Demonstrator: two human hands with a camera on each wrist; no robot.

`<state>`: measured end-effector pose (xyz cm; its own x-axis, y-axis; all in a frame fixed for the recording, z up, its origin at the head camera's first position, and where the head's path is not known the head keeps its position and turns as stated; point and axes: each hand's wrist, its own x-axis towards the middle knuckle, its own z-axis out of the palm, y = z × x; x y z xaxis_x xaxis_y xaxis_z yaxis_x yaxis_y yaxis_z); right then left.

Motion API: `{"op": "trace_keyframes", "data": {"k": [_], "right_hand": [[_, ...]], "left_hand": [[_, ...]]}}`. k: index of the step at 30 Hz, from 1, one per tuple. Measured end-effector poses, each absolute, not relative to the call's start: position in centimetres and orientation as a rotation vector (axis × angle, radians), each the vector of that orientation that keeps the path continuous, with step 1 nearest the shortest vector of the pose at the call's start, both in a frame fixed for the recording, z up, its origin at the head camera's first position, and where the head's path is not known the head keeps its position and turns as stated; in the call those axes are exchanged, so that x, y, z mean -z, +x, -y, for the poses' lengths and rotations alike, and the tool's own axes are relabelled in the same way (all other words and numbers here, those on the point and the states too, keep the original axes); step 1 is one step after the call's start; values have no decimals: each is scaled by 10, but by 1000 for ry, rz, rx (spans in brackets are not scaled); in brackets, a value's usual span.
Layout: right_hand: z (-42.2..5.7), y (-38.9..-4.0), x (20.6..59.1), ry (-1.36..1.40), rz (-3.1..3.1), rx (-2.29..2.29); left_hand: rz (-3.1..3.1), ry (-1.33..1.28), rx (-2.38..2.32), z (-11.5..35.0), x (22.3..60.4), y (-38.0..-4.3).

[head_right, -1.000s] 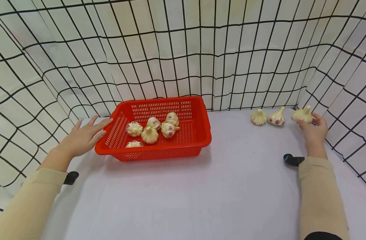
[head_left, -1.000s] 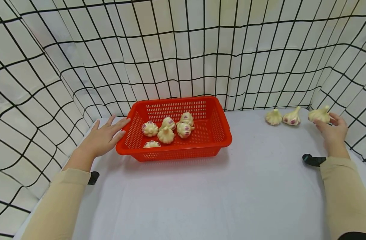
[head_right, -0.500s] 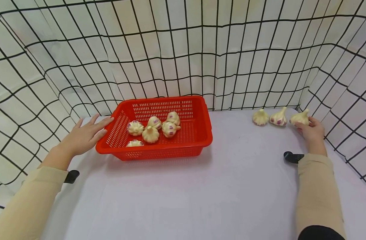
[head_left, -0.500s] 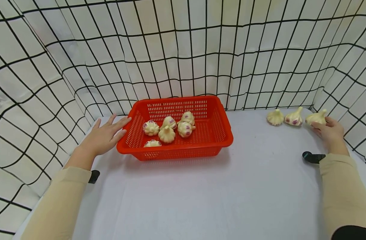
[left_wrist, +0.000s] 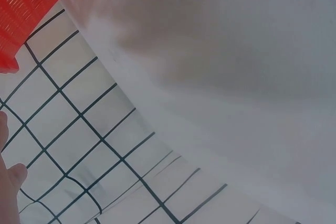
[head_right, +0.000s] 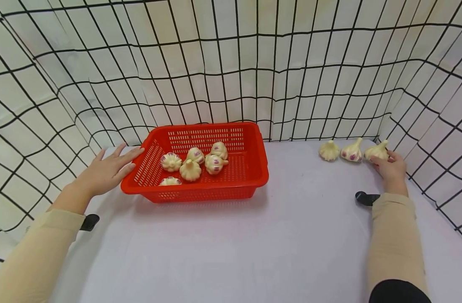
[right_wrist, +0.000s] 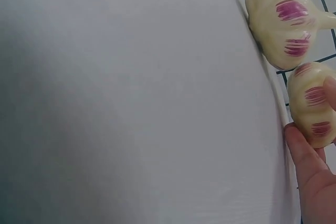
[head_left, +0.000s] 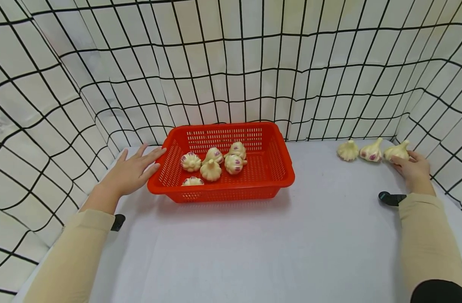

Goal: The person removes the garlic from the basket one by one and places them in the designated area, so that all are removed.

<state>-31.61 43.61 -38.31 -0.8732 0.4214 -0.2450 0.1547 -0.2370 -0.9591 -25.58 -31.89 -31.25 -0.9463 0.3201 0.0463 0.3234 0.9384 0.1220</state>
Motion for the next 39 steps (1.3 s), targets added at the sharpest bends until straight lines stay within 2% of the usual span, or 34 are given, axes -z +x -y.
{"op": "trace_keyframes", "data": {"k": [10,30,39], "right_hand": [[-434,-323,383,-786,2358,-1701],[-436,-312,382,-763,2509,-1506],[-439,-310,382,-749,2436,-1641]], "left_hand": [[3069,-515,191,318,313,-256],[3073,-508,205,317,310,-253],[3068,-505,192,318,311,-254]]}}
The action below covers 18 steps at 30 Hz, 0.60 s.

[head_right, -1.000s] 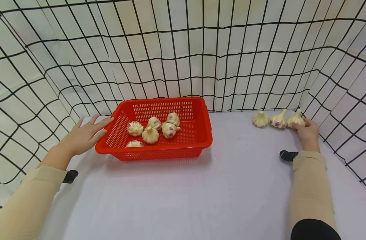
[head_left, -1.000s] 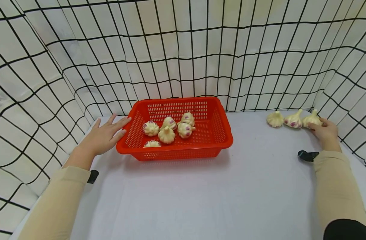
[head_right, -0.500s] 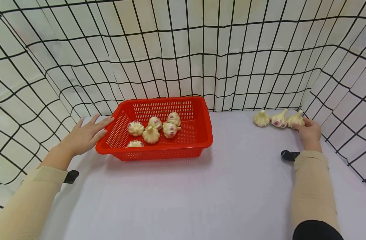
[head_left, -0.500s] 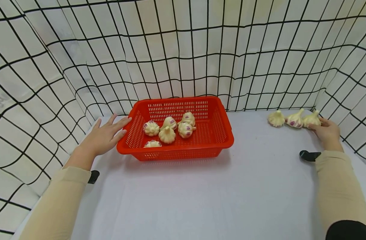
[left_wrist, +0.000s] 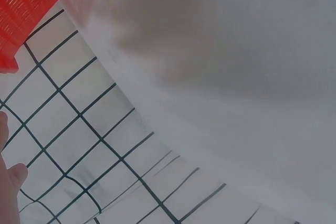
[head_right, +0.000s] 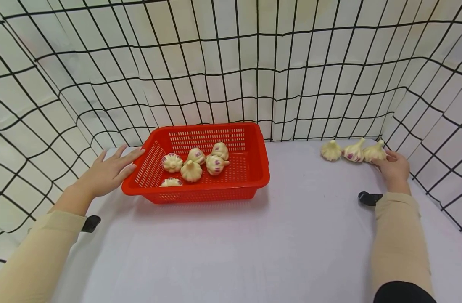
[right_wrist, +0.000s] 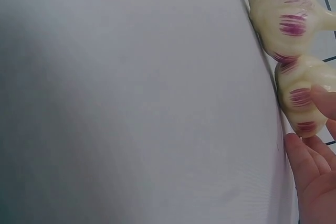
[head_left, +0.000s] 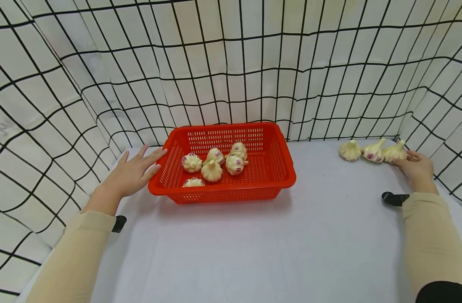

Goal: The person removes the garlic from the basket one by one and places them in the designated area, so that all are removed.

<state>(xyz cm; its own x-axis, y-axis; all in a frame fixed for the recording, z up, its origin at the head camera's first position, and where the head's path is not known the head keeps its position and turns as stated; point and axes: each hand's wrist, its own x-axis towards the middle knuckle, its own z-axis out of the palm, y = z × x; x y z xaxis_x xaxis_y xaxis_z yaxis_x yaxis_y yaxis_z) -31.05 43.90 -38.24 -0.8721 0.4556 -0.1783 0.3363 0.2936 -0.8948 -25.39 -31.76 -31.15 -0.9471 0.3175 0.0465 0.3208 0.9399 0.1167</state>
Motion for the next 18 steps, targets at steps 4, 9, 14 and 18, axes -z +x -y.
{"op": "trace_keyframes", "data": {"k": [4,9,14,18], "right_hand": [[-439,-309,383,-731,2423,-1653],[-437,-304,381,-694,2422,-1628],[-437,-297,374,-692,2291,-1737],[-434,-292,365,-652,2240,-1709]], "left_hand": [[3072,-507,197,318,311,-254],[3077,-503,204,318,312,-253],[3075,-505,195,317,311,-253],[3074,-498,200,316,310,-252]]}}
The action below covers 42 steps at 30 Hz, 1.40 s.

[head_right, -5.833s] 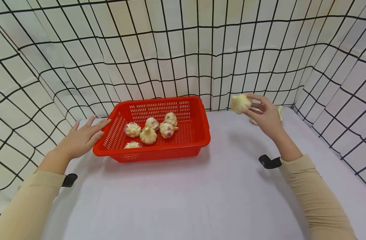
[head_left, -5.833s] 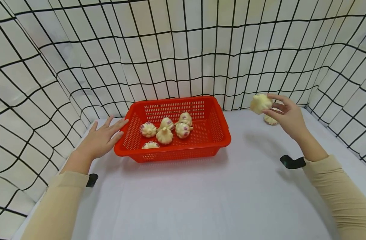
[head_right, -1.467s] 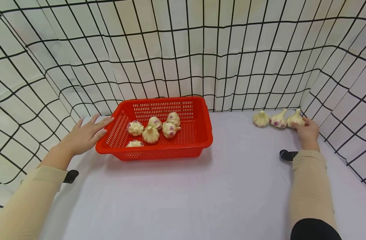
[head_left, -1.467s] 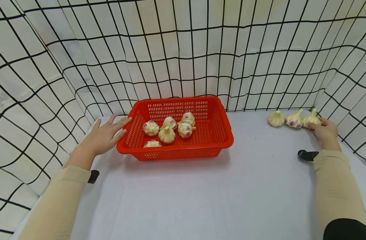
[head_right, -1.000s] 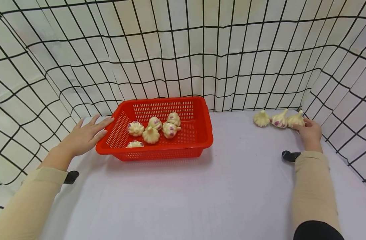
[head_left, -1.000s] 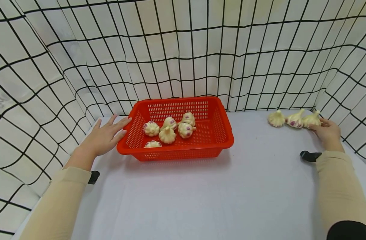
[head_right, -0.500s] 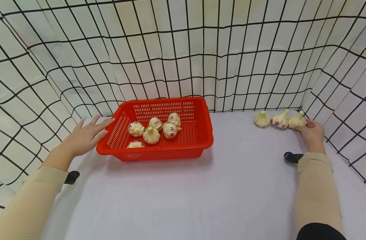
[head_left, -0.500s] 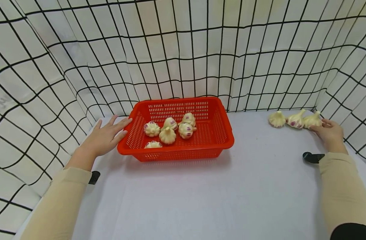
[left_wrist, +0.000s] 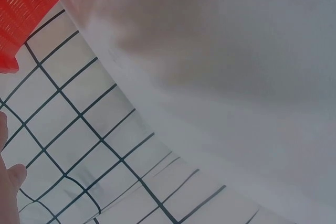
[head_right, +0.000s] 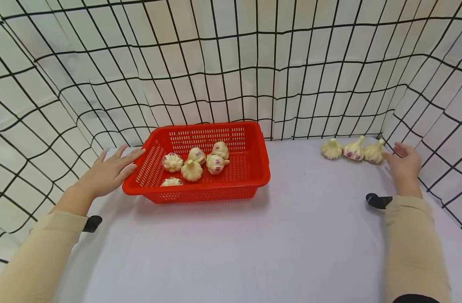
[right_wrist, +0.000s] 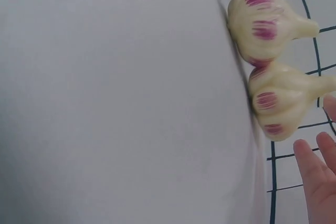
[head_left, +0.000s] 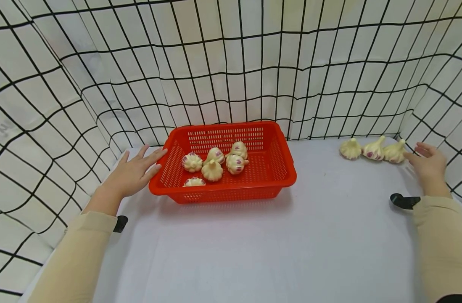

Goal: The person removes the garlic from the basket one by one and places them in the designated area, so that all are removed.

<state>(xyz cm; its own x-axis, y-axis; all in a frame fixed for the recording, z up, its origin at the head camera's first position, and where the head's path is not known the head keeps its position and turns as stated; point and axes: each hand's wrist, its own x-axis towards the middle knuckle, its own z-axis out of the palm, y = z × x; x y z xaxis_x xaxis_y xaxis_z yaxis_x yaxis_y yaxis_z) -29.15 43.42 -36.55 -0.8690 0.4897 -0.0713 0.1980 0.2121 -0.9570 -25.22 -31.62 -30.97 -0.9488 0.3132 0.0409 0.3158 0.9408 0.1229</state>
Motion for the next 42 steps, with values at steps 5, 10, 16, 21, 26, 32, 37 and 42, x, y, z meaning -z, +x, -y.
{"op": "trace_keyframes", "data": {"k": [5,10,16,21,26,32,37,42], "right_hand": [[-431,-289,358,-657,2205,-1674],[-428,-291,356,-657,2169,-1602],[-421,-290,345,-570,2192,-1566],[-410,-285,334,-455,2176,-1582],[-398,-282,324,-344,2219,-1523],[-385,-281,310,-176,2221,-1535],[-369,-282,300,-86,2235,-1513],[-354,-286,295,5,2280,-1497]], "left_hand": [[3079,-485,196,316,309,-252],[3078,-490,194,316,310,-253],[3071,-509,202,317,311,-253],[3068,-511,193,317,311,-253],[3071,-506,191,316,311,-254],[3075,-493,181,316,311,-254],[3073,-492,181,316,311,-254],[3072,-495,197,317,312,-254]]}}
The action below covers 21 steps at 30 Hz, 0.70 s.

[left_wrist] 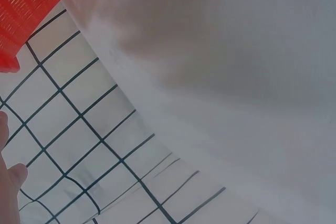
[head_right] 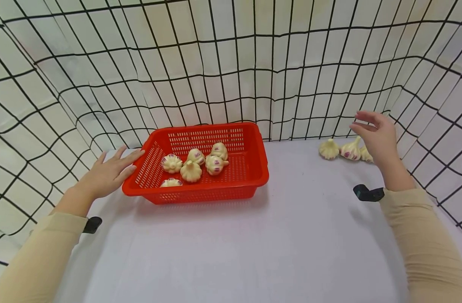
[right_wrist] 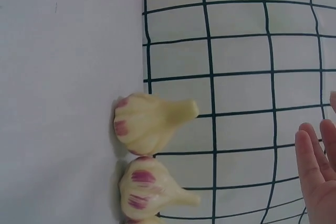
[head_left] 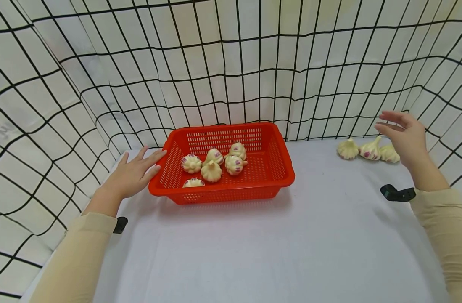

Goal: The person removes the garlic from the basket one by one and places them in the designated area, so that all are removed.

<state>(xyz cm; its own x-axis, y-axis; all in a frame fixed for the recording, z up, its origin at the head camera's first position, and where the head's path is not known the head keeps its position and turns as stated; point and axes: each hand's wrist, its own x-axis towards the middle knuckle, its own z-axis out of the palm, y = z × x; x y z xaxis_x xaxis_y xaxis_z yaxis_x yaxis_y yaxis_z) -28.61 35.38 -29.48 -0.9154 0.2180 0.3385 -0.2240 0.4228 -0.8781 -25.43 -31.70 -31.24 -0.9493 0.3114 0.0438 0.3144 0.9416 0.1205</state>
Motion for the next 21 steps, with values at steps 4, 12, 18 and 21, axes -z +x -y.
{"op": "trace_keyframes", "data": {"k": [4,12,18,21], "right_hand": [[-341,-293,291,91,2291,-1488],[-316,-301,280,239,2335,-1459],[-295,-304,272,325,2374,-1462],[-284,-306,268,357,2412,-1439]], "left_hand": [[3069,-496,199,317,312,-253],[3072,-483,214,316,312,-252],[3076,-471,208,317,312,-253],[3080,-467,212,316,312,-253]]}}
